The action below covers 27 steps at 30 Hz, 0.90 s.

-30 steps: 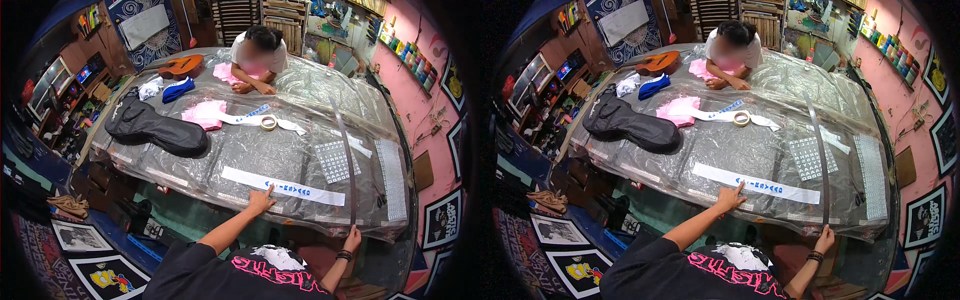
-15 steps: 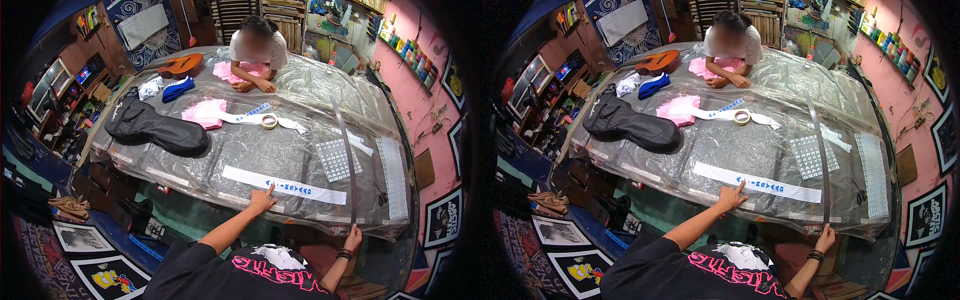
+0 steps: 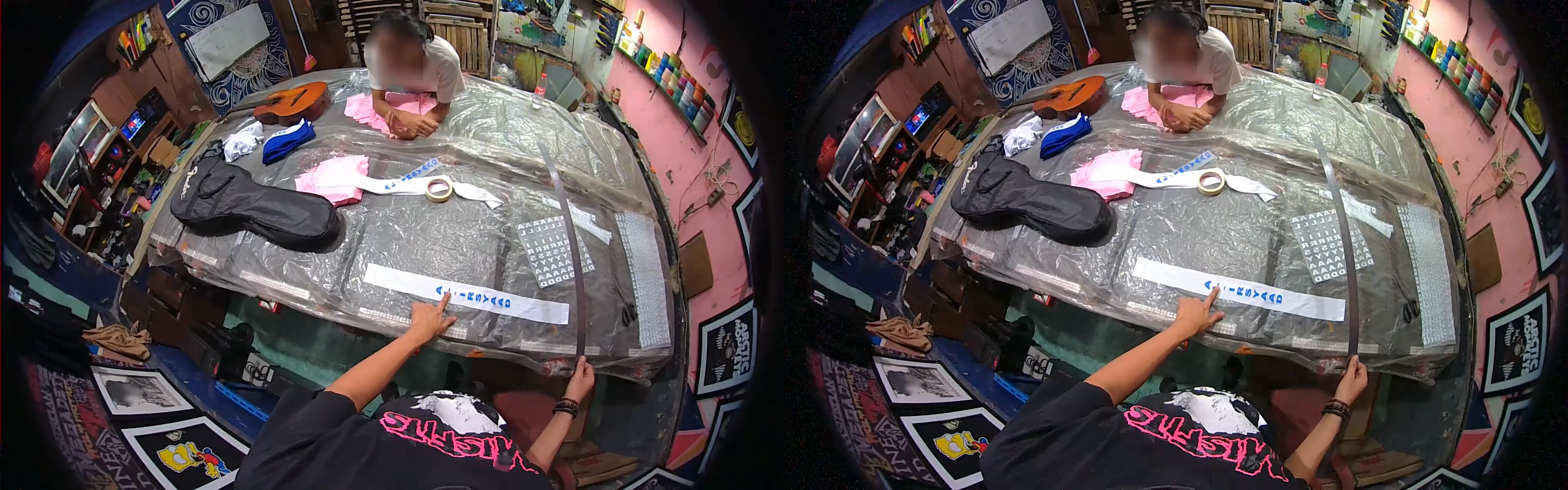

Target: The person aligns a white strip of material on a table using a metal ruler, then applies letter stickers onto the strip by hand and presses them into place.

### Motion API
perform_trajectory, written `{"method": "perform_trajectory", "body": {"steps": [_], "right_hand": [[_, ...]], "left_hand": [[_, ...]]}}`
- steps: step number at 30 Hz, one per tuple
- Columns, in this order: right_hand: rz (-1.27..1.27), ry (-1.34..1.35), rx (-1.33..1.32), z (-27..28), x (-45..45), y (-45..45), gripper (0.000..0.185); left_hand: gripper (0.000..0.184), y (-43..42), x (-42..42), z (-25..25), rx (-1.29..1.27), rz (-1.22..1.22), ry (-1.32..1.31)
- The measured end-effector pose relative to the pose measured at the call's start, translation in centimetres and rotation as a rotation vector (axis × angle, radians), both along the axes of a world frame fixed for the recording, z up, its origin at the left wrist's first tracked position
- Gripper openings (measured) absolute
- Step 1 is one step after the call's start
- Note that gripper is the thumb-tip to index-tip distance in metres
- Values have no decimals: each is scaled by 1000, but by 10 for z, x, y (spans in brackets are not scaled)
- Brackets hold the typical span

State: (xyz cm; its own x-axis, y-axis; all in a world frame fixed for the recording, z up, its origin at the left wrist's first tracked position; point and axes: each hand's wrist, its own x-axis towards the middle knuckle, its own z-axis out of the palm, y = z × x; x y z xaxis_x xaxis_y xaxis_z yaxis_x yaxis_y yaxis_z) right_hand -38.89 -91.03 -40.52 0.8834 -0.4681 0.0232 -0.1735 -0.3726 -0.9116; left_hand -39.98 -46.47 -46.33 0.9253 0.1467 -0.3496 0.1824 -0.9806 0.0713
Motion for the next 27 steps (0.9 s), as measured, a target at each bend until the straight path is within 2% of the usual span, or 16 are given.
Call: {"method": "perform_trajectory", "body": {"steps": [4, 20, 27], "right_hand": [[11, 9, -11, -20, 3, -12, 42], [19, 3, 119, -3, 1, 2, 33], [26, -7, 111, -11, 1, -3, 37]], "left_hand": [[84, 1, 0, 0, -17, -4, -3], [91, 3, 3, -12, 1, -22, -10], [90, 3, 3, -6, -10, -14, 0]]}}
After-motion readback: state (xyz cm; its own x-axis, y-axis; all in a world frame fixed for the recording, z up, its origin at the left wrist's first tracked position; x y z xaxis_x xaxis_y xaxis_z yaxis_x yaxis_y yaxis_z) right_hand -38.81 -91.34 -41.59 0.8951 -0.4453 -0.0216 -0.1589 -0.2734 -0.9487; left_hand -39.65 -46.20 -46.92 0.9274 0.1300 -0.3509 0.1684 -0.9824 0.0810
